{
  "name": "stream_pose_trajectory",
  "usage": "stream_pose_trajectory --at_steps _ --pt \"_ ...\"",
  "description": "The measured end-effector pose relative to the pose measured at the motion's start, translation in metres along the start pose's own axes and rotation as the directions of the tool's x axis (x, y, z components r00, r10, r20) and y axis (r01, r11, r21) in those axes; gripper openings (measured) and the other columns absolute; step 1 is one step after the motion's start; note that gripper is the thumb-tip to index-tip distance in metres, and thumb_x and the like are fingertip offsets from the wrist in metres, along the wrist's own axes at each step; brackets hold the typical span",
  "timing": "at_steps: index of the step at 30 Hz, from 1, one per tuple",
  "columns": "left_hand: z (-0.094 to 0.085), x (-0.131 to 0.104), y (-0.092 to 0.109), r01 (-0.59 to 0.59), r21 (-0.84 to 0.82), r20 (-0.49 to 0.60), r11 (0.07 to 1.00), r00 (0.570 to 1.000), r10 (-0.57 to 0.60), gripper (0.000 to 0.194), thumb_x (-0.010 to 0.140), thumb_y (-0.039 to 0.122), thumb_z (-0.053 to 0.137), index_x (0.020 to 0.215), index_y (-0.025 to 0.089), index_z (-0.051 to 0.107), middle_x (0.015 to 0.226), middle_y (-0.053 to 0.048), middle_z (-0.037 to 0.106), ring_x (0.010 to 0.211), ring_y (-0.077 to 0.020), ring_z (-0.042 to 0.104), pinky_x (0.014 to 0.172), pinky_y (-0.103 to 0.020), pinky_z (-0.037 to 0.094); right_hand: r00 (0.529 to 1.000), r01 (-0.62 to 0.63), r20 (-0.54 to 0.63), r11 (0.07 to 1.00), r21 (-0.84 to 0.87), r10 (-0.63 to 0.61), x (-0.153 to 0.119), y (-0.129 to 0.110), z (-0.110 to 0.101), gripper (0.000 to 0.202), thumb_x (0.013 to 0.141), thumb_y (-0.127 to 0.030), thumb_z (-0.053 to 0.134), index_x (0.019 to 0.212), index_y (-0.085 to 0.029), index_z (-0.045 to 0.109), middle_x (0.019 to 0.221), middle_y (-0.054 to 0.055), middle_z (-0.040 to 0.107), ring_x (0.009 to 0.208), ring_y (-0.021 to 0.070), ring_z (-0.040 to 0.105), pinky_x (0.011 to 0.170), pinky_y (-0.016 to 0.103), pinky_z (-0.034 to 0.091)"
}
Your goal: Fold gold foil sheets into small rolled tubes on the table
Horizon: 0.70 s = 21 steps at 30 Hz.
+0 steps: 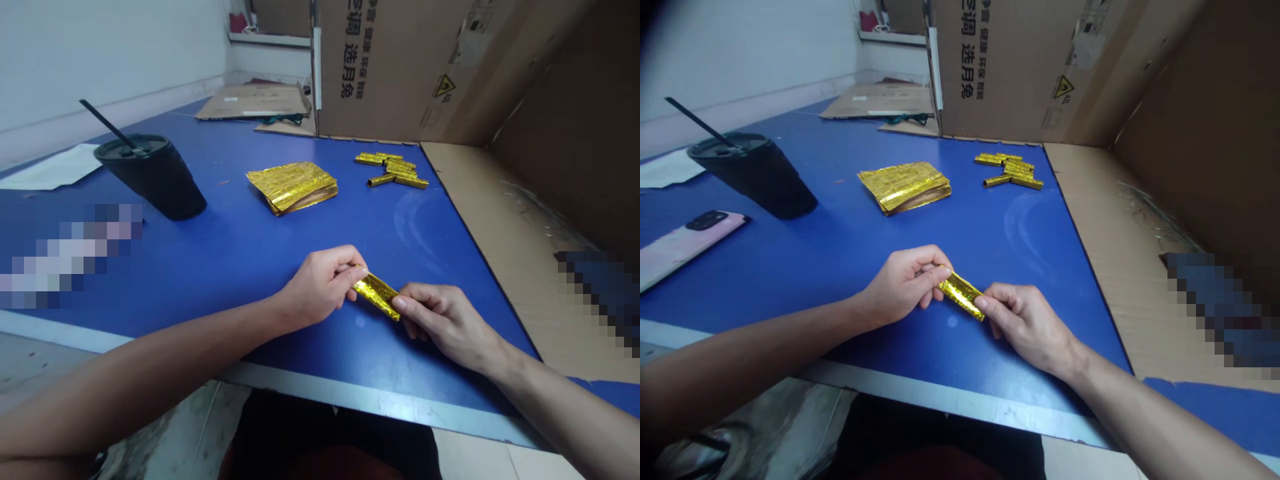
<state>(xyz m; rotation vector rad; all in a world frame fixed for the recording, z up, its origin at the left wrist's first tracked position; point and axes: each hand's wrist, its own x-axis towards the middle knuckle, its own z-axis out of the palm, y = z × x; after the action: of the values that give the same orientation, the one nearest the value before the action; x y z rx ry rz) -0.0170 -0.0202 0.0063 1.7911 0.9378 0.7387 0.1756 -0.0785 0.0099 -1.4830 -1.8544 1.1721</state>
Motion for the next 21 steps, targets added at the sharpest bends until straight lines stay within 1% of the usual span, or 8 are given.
stream_pose_trajectory --at_steps 2,5,9,12,15,16,18,21 --pt "-0.001 0.001 -0.002 -0.001 -0.016 0.023 1.0 1.0 0.001 0.014 0.081 0.025 0.045 0.074 0.015 0.051 0.052 0.005 0.051 0.039 -0.0033 0.045 0.038 -0.013 0.034 1.0 0.0 0.012 1.0 0.005 0.0 -0.001 0.0 0.0 0.039 0.083 -0.045 0.042 0.056 -0.017 0.047 0.048 -0.004 0.044 0.044 0.0073 0.036 0.043 0.021 0.029" --pt "-0.002 0.002 -0.004 0.004 -0.02 0.08 1.0 0.997 -0.003 0.013 0.08 0.025 0.045 0.075 0.015 0.052 0.051 0.005 0.05 0.037 -0.0031 0.042 0.037 -0.013 0.032 0.998 -0.039 0.057 0.999 0.019 0.038 0.0 -0.001 0.0 0.038 0.083 -0.046 0.044 0.059 -0.017 0.05 0.051 -0.004 0.044 0.044 0.0068 0.035 0.041 0.021 0.027" --pt "0.0 0.001 -0.001 -0.013 0.044 0.189 0.999 0.982 0.005 0.014 0.08 0.023 0.045 0.072 0.016 0.053 0.05 0.006 0.049 0.039 -0.0031 0.042 0.041 -0.014 0.033 0.996 -0.002 0.092 1.0 0.017 0.0 0.002 -0.002 0.003 0.03 0.081 -0.044 0.047 0.071 -0.017 0.054 0.059 -0.004 0.047 0.052 0.0077 0.038 0.047 0.02 0.031" --pt "0.002 -0.001 0.003 -0.055 0.088 0.269 0.995 0.963 0.03 0.015 0.081 0.022 0.045 0.07 0.016 0.053 0.051 0.006 0.049 0.041 -0.0029 0.044 0.044 -0.014 0.034 0.993 0.016 0.118 1.0 -0.012 -0.014 0.002 -0.002 0.005 0.03 0.083 -0.041 0.045 0.066 -0.017 0.05 0.057 -0.004 0.041 0.052 0.0079 0.035 0.047 0.021 0.03" --pt "0.005 -0.003 0.004 -0.068 0.091 0.316 0.994 0.948 0.036 0.015 0.081 0.021 0.045 0.07 0.016 0.053 0.052 0.006 0.049 0.042 -0.0026 0.044 0.044 -0.014 0.034 0.987 0.007 0.158 1.0 -0.031 -0.002 0.001 -0.001 0.006 0.031 0.084 -0.038 0.044 0.061 -0.018 0.046 0.053 -0.005 0.036 0.049 0.0075 0.03 0.045 0.021 0.028" --pt "0.006 -0.002 0.003 -0.054 0.072 0.316 0.996 0.948 0.029 0.015 0.081 0.022 0.045 0.07 0.016 0.053 0.051 0.006 0.049 0.041 -0.0027 0.044 0.043 -0.014 0.034 0.987 0.006 0.16 1.0 -0.03 -0.001 0.001 -0.001 0.006 0.032 0.084 -0.037 0.044 0.059 -0.018 0.044 0.053 -0.006 0.035 0.048 0.0074 0.029 0.044 0.021 0.027" --pt "0.009 -0.002 0.001 -0.005 -0.02 0.278 1.0 0.96 0.01 0.013 0.08 0.026 0.049 0.073 0.015 0.053 0.052 0.006 0.048 0.042 -0.0034 0.045 0.043 -0.015 0.035 0.991 0.025 0.129 1.0 -0.011 -0.024 0.001 -0.002 0.007 0.032 0.084 -0.036 0.045 0.058 -0.018 0.044 0.052 -0.006 0.035 0.047 0.0071 0.029 0.044 0.021 0.027" --pt "0.015 -0.001 -0.002 0.074 -0.234 0.204 0.969 0.979 -0.026 0.017 0.073 0.029 0.058 0.079 0.015 0.05 0.056 0.005 0.051 0.048 -0.0057 0.052 0.047 -0.016 0.041 0.996 0.091 0.023 0.995 0.033 -0.092 0.0 -0.004 0.008 0.029 0.083 -0.034 0.047 0.06 -0.017 0.05 0.052 -0.005 0.039 0.046 0.0068 0.033 0.043 0.02 0.029"
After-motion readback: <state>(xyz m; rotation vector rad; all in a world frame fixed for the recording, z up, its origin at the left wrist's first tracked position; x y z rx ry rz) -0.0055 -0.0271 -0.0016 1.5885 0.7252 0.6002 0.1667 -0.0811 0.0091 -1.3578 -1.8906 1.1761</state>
